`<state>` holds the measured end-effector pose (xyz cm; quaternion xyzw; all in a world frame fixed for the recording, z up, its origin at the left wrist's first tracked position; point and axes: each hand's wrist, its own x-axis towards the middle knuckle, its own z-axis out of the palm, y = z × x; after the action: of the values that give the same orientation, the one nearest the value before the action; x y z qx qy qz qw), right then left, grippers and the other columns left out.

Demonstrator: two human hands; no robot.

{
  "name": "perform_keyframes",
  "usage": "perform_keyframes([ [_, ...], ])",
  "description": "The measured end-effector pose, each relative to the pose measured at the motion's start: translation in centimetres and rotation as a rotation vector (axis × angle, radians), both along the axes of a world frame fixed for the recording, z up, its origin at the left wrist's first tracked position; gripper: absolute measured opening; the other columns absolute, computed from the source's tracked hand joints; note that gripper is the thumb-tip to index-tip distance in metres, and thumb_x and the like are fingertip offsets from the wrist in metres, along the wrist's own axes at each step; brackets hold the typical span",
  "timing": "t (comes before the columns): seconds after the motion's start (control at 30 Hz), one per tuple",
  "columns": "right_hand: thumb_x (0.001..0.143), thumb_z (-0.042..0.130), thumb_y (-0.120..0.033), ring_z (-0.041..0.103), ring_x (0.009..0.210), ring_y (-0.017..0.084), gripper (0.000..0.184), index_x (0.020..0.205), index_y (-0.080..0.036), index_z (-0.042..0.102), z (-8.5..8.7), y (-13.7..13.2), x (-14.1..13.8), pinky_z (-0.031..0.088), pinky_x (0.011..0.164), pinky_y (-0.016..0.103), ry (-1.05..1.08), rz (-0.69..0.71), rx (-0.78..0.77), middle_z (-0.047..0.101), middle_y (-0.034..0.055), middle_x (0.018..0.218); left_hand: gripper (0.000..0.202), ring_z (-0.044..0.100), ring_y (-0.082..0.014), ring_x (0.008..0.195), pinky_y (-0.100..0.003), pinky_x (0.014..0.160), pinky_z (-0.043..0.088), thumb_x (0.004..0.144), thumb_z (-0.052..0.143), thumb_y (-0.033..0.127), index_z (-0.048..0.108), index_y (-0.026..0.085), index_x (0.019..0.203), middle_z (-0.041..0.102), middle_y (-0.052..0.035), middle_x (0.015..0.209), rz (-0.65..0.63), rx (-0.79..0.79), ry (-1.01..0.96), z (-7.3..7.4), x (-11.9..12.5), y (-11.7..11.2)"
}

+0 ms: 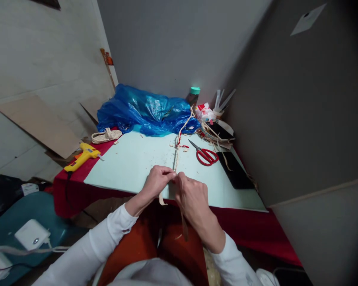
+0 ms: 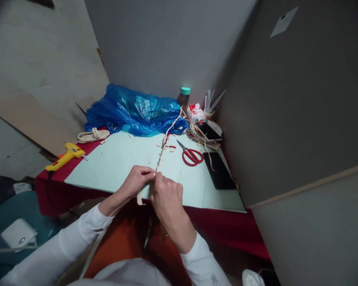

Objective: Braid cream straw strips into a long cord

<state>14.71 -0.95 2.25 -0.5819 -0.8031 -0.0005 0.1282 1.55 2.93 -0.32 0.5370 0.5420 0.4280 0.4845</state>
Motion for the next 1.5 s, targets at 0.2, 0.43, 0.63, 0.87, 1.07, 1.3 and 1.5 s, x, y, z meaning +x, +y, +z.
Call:
perform_keyframes([
  [0.2, 0.077, 0.050, -0.002, 0.063, 0.067, 0.016, 0.031, 0.105, -0.015, 0.051, -1.5, -1.3, -1.7, 0.031, 0.052, 0.028, 0.034, 0.077, 0.174, 0.066, 0.0031, 0.072, 0.024, 0.023, -0.0028, 0.040, -0.020, 0.043, 0.015, 0.070, 0.067, 0.031, 0.071, 0.008, 0.076, 0.036, 0.0077, 0.040, -0.103, -0.164, -0.323, 0.5, -0.5, -0.4],
  [0.43, 0.080, 0.043, 0.002, 0.060, 0.066, 0.016, 0.026, 0.096, -0.015, 0.055, -3.1, -1.3, -1.7, 0.034, 0.054, 0.028, 0.054, 0.127, 0.325, 0.064, 0.0032, 0.073, 0.034, 0.025, -0.0024, 0.041, -0.020, 0.042, 0.014, 0.069, 0.071, 0.035, 0.071, 0.007, 0.086, 0.045, 0.0043, 0.048, -0.167, -0.196, -0.357, 0.3, -1.3, -0.3],
  [0.63, 0.092, 0.049, -0.036, 0.059, 0.075, 0.019, 0.022, 0.095, -0.016, 0.059, -0.9, -0.8, 0.6, 0.038, 0.065, 0.028, 0.363, 0.106, 0.225, 0.065, 0.0066, 0.079, 0.028, 0.038, -0.0036, 0.045, -0.019, 0.045, 0.026, 0.070, 0.069, 0.031, 0.070, 0.008, 0.085, 0.056, 0.0011, 0.059, -0.198, -0.181, -0.311, 0.6, -1.5, -0.4],
  [0.87, 0.098, 0.036, -0.037, 0.058, 0.068, 0.015, 0.030, 0.111, -0.018, 0.055, -0.5, 2.6, 1.3, 0.040, 0.067, 0.025, 0.749, 0.284, -0.445, 0.064, 0.0011, 0.074, 0.020, 0.056, -0.0109, 0.059, -0.022, 0.057, 0.041, 0.078, 0.060, 0.031, 0.059, 0.014, 0.089, 0.060, 0.0011, 0.068, -0.273, -0.105, -0.256, 1.0, -1.8, -0.5],
  [1.07, 0.097, 0.037, -0.036, 0.047, 0.064, 0.012, 0.029, 0.095, -0.018, 0.060, -1.3, 3.5, 1.5, 0.035, 0.064, 0.023, 0.760, 0.345, -0.493, 0.055, -0.0020, 0.068, 0.014, 0.059, -0.0144, 0.068, -0.024, 0.064, 0.042, 0.080, 0.053, 0.026, 0.055, 0.017, 0.090, 0.066, -0.0002, 0.071, -0.276, 0.044, 0.217, 2.4, -2.7, -0.5],
  [1.3, 0.091, 0.042, -0.038, 0.033, 0.052, 0.009, 0.038, 0.064, -0.016, 0.056, -2.3, 4.1, 1.5, 0.026, 0.053, 0.022, 0.940, 0.278, -0.483, 0.038, -0.0045, 0.052, 0.011, 0.057, -0.0147, 0.064, -0.025, 0.065, 0.039, 0.085, 0.044, 0.019, 0.047, 0.020, 0.095, 0.066, 0.0016, 0.068, -0.274, 0.186, 0.518, 3.9, -1.7, -1.7],
  [1.5, 0.090, 0.044, -0.036, 0.037, 0.049, 0.009, 0.039, 0.056, -0.017, 0.050, -2.5, 3.3, 0.8, 0.029, 0.052, 0.022, 0.996, 0.141, -0.415, 0.046, -0.0034, 0.048, 0.022, 0.060, -0.0172, 0.067, -0.027, 0.065, 0.037, 0.091, 0.039, 0.024, 0.058, 0.019, 0.081, 0.067, -0.0044, 0.073, -0.160, 0.227, 0.789, 3.7, -2.1, -2.9],
])
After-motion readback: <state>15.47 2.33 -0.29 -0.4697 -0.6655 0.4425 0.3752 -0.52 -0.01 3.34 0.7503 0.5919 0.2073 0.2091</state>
